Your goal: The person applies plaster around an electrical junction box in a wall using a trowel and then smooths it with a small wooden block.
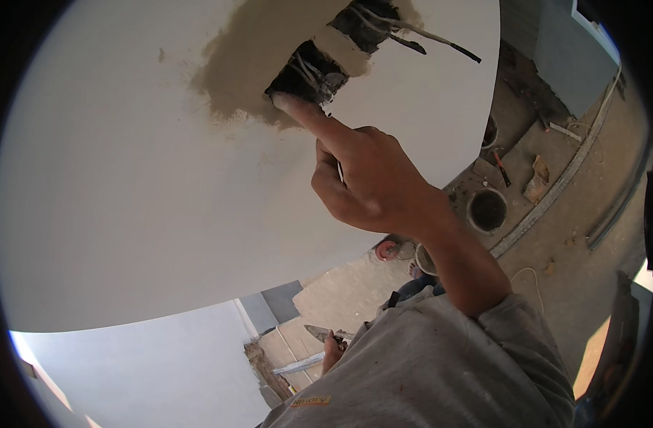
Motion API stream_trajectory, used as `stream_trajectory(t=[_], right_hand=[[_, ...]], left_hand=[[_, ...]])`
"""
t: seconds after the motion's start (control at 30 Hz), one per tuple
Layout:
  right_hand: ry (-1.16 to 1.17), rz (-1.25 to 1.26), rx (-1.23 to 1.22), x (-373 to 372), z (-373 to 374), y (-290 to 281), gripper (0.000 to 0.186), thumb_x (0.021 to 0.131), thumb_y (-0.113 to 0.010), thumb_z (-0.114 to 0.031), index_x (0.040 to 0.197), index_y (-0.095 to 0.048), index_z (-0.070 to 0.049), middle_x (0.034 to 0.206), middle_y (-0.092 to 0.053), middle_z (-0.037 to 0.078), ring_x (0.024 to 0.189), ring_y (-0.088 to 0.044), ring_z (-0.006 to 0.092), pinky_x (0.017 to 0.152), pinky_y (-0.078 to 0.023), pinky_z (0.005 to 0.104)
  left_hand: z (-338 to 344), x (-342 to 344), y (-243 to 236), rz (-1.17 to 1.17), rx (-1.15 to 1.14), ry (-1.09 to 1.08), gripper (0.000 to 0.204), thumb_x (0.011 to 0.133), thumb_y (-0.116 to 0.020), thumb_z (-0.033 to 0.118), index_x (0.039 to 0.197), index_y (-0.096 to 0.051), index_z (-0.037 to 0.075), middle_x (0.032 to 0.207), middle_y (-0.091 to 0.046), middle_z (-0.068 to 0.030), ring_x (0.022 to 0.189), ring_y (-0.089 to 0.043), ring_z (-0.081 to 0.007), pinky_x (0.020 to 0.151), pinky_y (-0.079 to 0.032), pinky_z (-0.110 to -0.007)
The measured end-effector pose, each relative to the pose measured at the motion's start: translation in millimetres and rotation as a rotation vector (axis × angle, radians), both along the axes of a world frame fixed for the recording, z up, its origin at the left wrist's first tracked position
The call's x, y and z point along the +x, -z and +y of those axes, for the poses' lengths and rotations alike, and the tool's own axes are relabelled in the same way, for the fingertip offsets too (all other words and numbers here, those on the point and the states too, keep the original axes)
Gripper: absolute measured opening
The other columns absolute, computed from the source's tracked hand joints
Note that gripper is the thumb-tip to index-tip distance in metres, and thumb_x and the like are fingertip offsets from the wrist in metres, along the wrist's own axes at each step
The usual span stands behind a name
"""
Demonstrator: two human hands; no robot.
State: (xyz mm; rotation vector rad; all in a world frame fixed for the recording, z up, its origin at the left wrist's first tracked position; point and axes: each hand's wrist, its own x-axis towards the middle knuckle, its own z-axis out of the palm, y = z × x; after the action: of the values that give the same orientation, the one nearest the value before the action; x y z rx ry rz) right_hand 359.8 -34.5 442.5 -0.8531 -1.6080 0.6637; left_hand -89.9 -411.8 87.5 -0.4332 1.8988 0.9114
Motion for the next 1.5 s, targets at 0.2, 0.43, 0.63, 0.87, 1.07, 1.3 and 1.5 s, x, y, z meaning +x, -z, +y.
stream_trajectory(t=[0.2,0.43,0.63,0.87,1.07,1.3,1.5], right_hand=[[0.096,-0.151,0.032,6.0,-4.0,-9.9,0.072,0.077,-0.053,0.004,0.147,-0.041,-0.007,0.059,-0.053,0.008,0.044,-0.051,0.0200,0.048,-0.045,0.0351],[0.271,-0.349,0.160,9.4,9.7,-4.3,0.064,0.082,-0.061,-0.002,0.144,-0.047,-0.010,0.064,-0.061,0.007,0.048,-0.057,0.0191,0.048,-0.047,0.0325],[0.342,-0.524,0.167,18.6,11.3,-12.6,0.059,0.083,-0.061,-0.004,0.140,-0.050,-0.011,0.077,-0.066,0.012,0.054,-0.063,0.0197,0.048,-0.048,0.0333],[0.323,-0.534,-0.029,12.6,-11.2,-21.1,0.052,0.085,-0.059,-0.007,0.135,-0.049,0.001,0.082,-0.063,0.016,0.055,-0.064,0.0217,0.047,-0.049,0.0338],[0.173,0.136,0.122,-5.6,-22.9,1.8,0.056,0.080,-0.058,0.006,0.135,-0.048,0.003,0.093,-0.061,0.015,0.059,-0.063,0.0215,0.050,-0.051,0.0319],[0.123,0.078,0.099,-10.0,-17.3,11.0,0.068,0.081,-0.055,0.002,0.146,-0.034,0.005,0.075,-0.061,0.010,0.052,-0.059,0.0205,0.046,-0.048,0.0305],[0.012,0.015,-0.037,0.5,2.7,10.4,0.074,0.084,-0.057,-0.002,0.152,-0.029,-0.003,0.071,-0.061,0.006,0.048,-0.051,0.0092,0.048,-0.045,0.0280]], left_hand=[[11.5,12.1,-16.5,0.000,-0.039,0.027,0.045,0.104,-0.038,0.046,0.109,-0.062,0.007,0.084,-0.064,-0.0045,0.047,-0.033,-0.0121,0.043,-0.032,-0.028],[8.5,8.6,-14.9,0.016,-0.041,0.023,0.045,0.104,-0.039,0.045,0.111,-0.062,0.007,0.084,-0.064,-0.0048,0.047,-0.034,-0.0118,0.042,-0.031,-0.028],[16.6,11.8,-14.8,0.023,-0.036,0.027,0.045,0.104,-0.040,0.046,0.110,-0.063,0.008,0.082,-0.063,-0.0050,0.045,-0.034,-0.0123,0.041,-0.032,-0.028],[14.7,8.7,-14.2,0.039,-0.035,0.018,0.045,0.104,-0.040,0.045,0.110,-0.064,0.007,0.081,-0.063,-0.0056,0.045,-0.032,-0.0132,0.041,-0.031,-0.029],[-3.0,-8.2,5.2,0.008,0.027,0.012,0.048,0.104,-0.040,0.044,0.112,-0.063,0.003,0.081,-0.063,-0.0065,0.044,-0.032,-0.0137,0.040,-0.030,-0.029],[-12.6,-12.7,20.8,0.003,0.066,-0.004,0.050,0.104,-0.040,0.045,0.115,-0.063,0.001,0.083,-0.064,-0.0078,0.043,-0.031,-0.0143,0.039,-0.029,-0.030],[-11.2,-6.9,28.1,-0.001,0.056,0.018,0.053,0.104,-0.038,0.046,0.117,-0.062,0.000,0.087,-0.065,-0.0091,0.044,-0.035,-0.0152,0.040,-0.032,-0.029]])
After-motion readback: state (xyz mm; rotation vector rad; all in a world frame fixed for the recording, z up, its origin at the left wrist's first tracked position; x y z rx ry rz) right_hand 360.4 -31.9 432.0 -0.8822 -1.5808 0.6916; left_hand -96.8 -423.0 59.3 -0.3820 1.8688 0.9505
